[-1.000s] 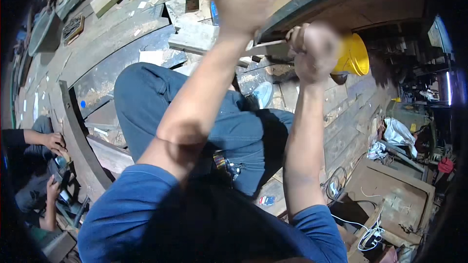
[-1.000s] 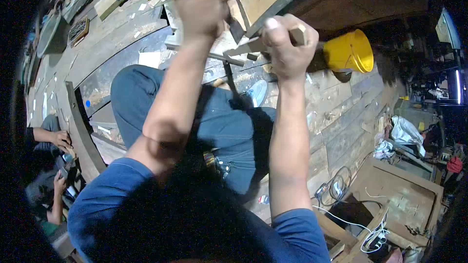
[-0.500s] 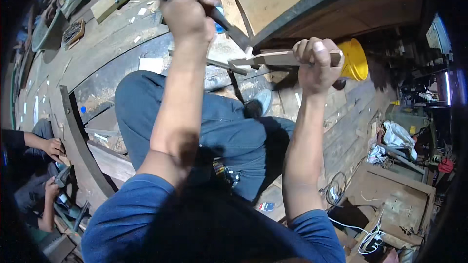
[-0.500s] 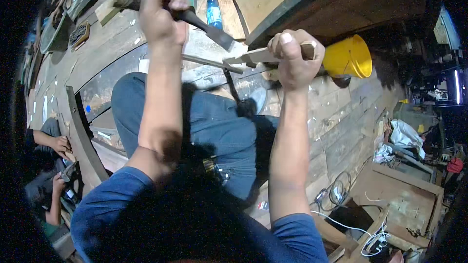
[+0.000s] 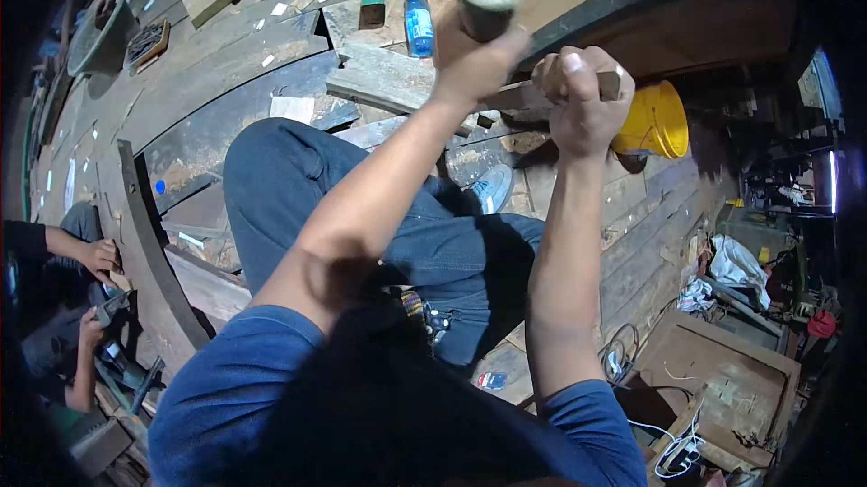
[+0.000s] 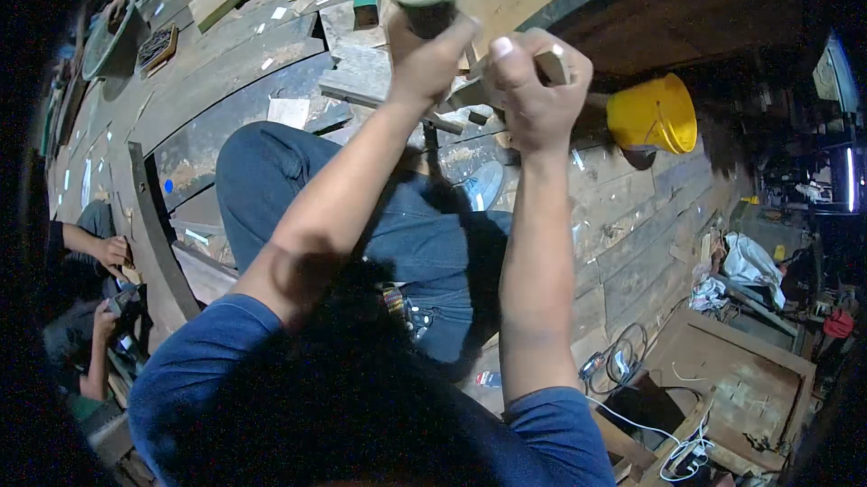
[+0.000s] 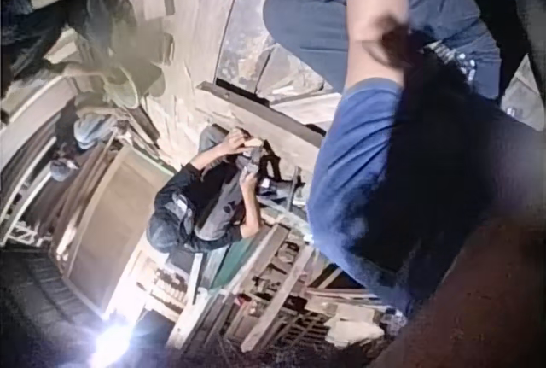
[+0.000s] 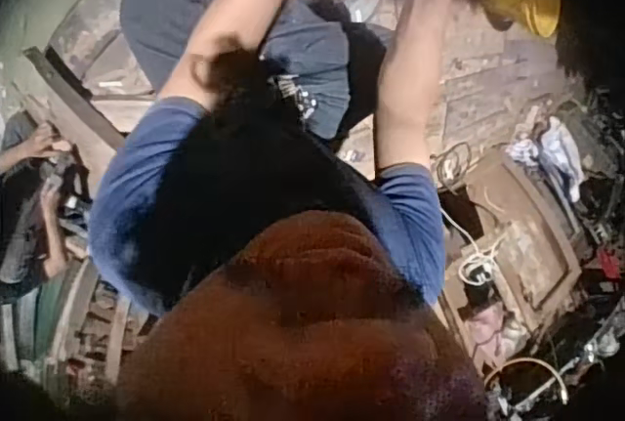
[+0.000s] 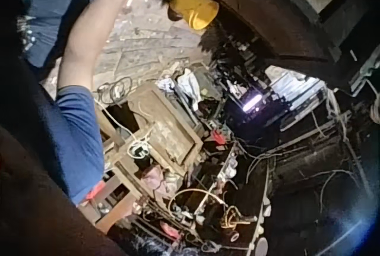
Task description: Use a chisel and a wooden mallet to carve a notch into a piece of timber.
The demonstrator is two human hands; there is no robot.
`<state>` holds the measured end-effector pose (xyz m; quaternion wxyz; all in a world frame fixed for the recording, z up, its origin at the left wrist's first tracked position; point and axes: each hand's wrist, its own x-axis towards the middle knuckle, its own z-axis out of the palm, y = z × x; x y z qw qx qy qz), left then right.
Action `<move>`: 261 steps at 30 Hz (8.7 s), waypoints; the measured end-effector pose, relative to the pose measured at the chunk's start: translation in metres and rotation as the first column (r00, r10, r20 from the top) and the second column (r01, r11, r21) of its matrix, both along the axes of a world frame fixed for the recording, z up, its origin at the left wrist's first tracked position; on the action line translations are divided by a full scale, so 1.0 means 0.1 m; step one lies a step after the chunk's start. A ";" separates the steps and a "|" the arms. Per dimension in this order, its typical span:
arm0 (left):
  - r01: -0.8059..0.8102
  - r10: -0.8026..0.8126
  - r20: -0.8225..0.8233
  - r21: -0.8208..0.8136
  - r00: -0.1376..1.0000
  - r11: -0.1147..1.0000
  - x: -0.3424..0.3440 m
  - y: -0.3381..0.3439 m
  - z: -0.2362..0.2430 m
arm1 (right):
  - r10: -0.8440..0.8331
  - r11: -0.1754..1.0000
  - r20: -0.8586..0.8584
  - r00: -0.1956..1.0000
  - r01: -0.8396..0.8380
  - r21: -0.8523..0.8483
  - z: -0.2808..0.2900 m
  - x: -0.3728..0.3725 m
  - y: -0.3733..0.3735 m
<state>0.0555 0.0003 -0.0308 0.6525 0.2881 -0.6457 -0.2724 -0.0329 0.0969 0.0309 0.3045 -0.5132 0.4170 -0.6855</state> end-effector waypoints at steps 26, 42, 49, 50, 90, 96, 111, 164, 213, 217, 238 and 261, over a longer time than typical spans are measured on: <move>0.508 -0.341 -0.445 0.337 0.828 0.793 -0.19 0.23 0.15 | -0.187 0.960 0.147 0.971 0.213 -0.182 -0.07 -0.32 0.13; 0.952 -0.606 -0.766 0.024 0.213 0.304 -0.25 0.06 0.23 | -0.226 0.958 0.122 0.967 0.243 -0.152 -0.06 -0.30 0.16; 0.579 -0.526 -0.310 0.108 0.792 0.808 0.00 -0.13 0.29 | -0.228 0.962 0.062 0.972 0.235 -0.143 0.01 -0.25 0.03; 0.601 -0.524 -0.384 0.110 0.760 0.792 0.02 -0.07 0.38 | -0.250 0.959 0.034 0.968 0.252 -0.129 0.04 -0.19 0.02; 0.489 -0.418 -0.439 0.055 0.795 0.871 -0.31 0.19 0.12 | -0.240 0.956 0.055 0.969 0.245 -0.159 -0.01 -0.23 -0.05; 0.746 -0.242 -0.880 0.169 0.408 0.644 0.09 -0.17 -0.04 | -0.201 0.962 0.058 0.978 0.208 -0.179 -0.04 -0.28 0.06; 0.412 -0.357 -0.329 0.116 0.874 0.904 -0.23 0.06 0.09 | -0.182 0.968 0.074 0.981 0.191 -0.160 -0.01 -0.34 -0.01; 0.597 -0.345 -0.749 0.083 0.565 0.798 0.36 -0.26 0.26 | -0.129 0.992 -0.055 0.990 0.128 -0.020 0.09 0.12 -0.23; 0.602 -0.398 -0.519 0.316 0.757 0.733 0.09 -0.11 -0.18 | -0.073 0.993 0.106 0.992 0.083 -0.089 0.08 -0.12 -0.13; 0.654 -0.283 -0.761 0.234 0.584 0.719 0.26 -0.25 0.02 | -0.123 0.984 0.135 0.983 0.138 -0.108 0.04 -0.18 -0.07; 0.484 -0.269 -0.590 0.240 0.761 0.842 0.06 -0.04 -0.10 | -0.131 0.985 0.104 0.986 0.141 -0.095 0.09 -0.03 -0.09; 0.640 -0.284 -0.824 0.120 0.490 0.759 0.37 -0.15 0.40 | -0.106 0.988 0.091 0.990 0.115 -0.105 0.07 -0.15 -0.01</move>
